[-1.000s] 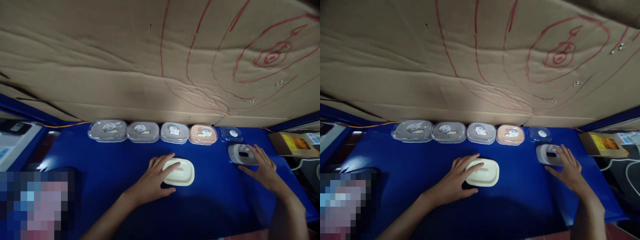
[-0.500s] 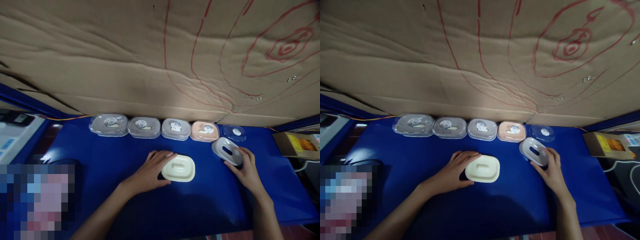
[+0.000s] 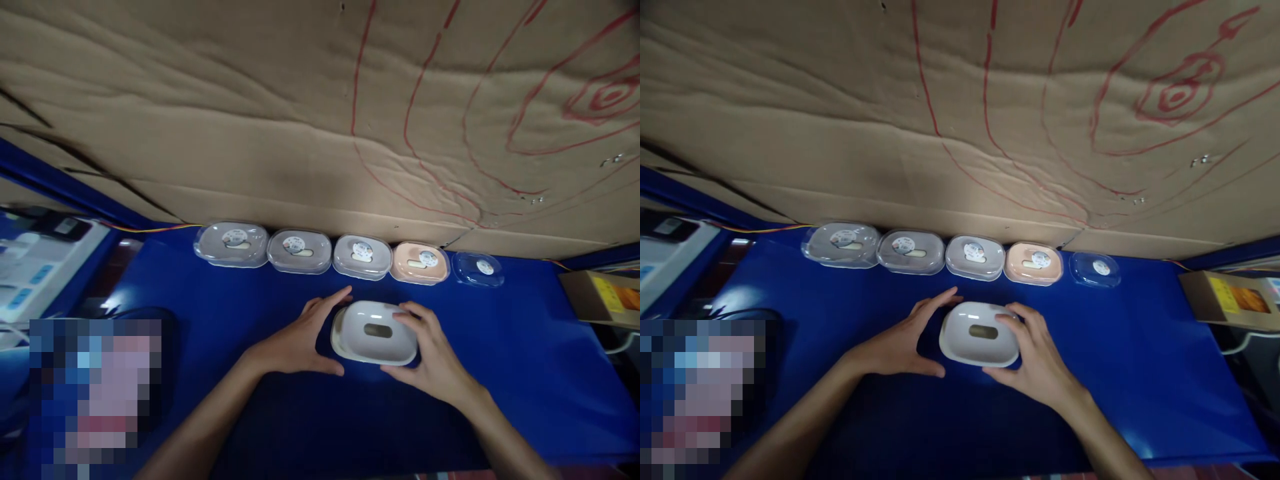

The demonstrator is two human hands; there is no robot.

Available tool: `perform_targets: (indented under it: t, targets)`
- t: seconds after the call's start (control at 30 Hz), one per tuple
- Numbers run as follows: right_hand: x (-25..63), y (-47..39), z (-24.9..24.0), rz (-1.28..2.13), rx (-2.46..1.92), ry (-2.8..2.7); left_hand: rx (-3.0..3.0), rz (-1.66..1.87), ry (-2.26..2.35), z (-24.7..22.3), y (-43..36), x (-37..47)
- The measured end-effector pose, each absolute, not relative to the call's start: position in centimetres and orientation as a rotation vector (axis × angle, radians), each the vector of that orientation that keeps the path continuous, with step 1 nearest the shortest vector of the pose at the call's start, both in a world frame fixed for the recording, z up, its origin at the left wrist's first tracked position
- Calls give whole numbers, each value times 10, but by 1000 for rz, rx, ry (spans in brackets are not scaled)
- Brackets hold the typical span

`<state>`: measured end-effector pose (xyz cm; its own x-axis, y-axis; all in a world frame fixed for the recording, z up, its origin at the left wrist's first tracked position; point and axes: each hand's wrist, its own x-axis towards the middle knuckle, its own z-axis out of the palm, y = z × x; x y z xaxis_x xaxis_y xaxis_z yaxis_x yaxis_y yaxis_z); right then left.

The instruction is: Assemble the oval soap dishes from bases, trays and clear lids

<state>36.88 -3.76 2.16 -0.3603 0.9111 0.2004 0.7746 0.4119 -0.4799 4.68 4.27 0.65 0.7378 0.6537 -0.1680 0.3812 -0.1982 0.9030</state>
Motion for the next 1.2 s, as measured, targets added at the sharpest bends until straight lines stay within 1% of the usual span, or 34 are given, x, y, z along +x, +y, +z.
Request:
perform_targets:
  t: [0.3,0.63,0.97,1.2]
  targets:
    - [352,-44,-2,350,-1403,-2310,1946,297,808,0,40,54]
    - [350,-39,3,452,-1404,-2372,2101,240,862,-2,32,60]
    - [355,-42,4,373,-1337,-2369,2218,295,791,2,32,63]
    - [354,-40,6,432,-1337,-2382,2235,305,769,0,31,64]
